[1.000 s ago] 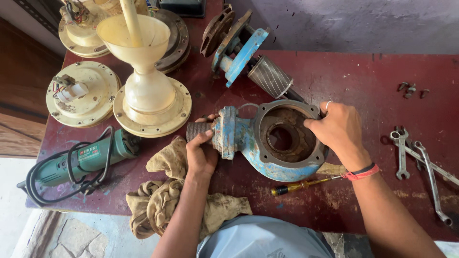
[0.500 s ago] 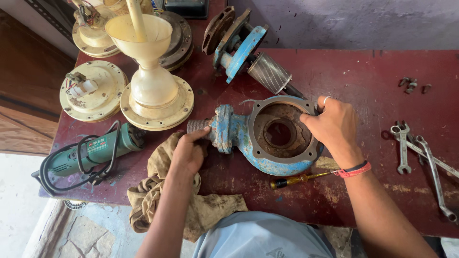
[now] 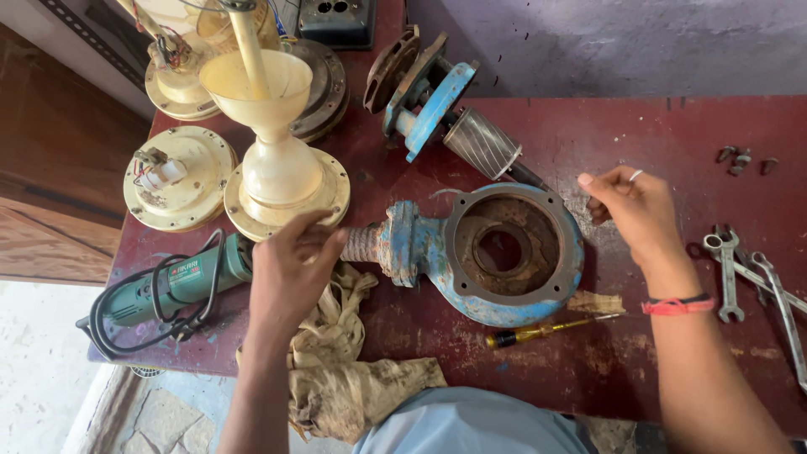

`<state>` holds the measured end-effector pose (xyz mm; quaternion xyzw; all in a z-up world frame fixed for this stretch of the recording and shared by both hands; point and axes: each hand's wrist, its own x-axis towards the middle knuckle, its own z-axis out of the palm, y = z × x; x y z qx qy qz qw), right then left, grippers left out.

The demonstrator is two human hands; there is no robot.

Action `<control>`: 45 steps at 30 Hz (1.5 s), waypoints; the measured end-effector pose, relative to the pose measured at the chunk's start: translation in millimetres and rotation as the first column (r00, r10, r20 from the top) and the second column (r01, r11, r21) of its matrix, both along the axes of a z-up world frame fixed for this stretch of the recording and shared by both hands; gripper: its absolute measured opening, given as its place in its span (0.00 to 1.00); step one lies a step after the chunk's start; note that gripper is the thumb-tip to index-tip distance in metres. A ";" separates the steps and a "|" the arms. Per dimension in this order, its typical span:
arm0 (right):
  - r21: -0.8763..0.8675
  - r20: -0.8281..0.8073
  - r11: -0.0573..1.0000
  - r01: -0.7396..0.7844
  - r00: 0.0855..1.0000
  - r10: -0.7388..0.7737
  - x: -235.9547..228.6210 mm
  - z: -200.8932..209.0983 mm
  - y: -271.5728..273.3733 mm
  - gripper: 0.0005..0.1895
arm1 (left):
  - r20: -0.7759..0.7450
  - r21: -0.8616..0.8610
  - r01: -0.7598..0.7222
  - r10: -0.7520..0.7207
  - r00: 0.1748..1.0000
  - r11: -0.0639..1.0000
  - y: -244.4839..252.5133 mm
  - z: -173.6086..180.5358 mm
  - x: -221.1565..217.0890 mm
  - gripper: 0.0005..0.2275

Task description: The person inserts a cylindrical rotor into a blue motor housing, aligns the flange, and secures it by hand-tightening and then wrench-tightening bolts. The person uses a rag to wipe the housing and a wrench to tighten the fasteners.

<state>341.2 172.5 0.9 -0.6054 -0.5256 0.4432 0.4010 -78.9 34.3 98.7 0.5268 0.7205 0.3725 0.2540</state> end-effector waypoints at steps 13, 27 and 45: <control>-0.111 0.590 0.891 -0.441 0.692 0.416 -34.0 -65.2 82.3 0.19 | -0.425 0.366 0.289 -0.118 0.898 0.885 168.4 -45.9 90.9 0.40; -0.031 0.761 0.888 -0.458 0.566 0.318 -75.3 34.2 94.0 0.17 | -0.392 0.259 0.268 -0.152 0.907 0.928 197.2 -56.6 49.2 0.47; 0.195 -0.542 0.975 0.110 0.841 0.013 -68.0 25.2 98.9 0.13 | -0.322 0.455 0.133 0.024 0.947 0.880 237.6 -88.7 50.9 0.31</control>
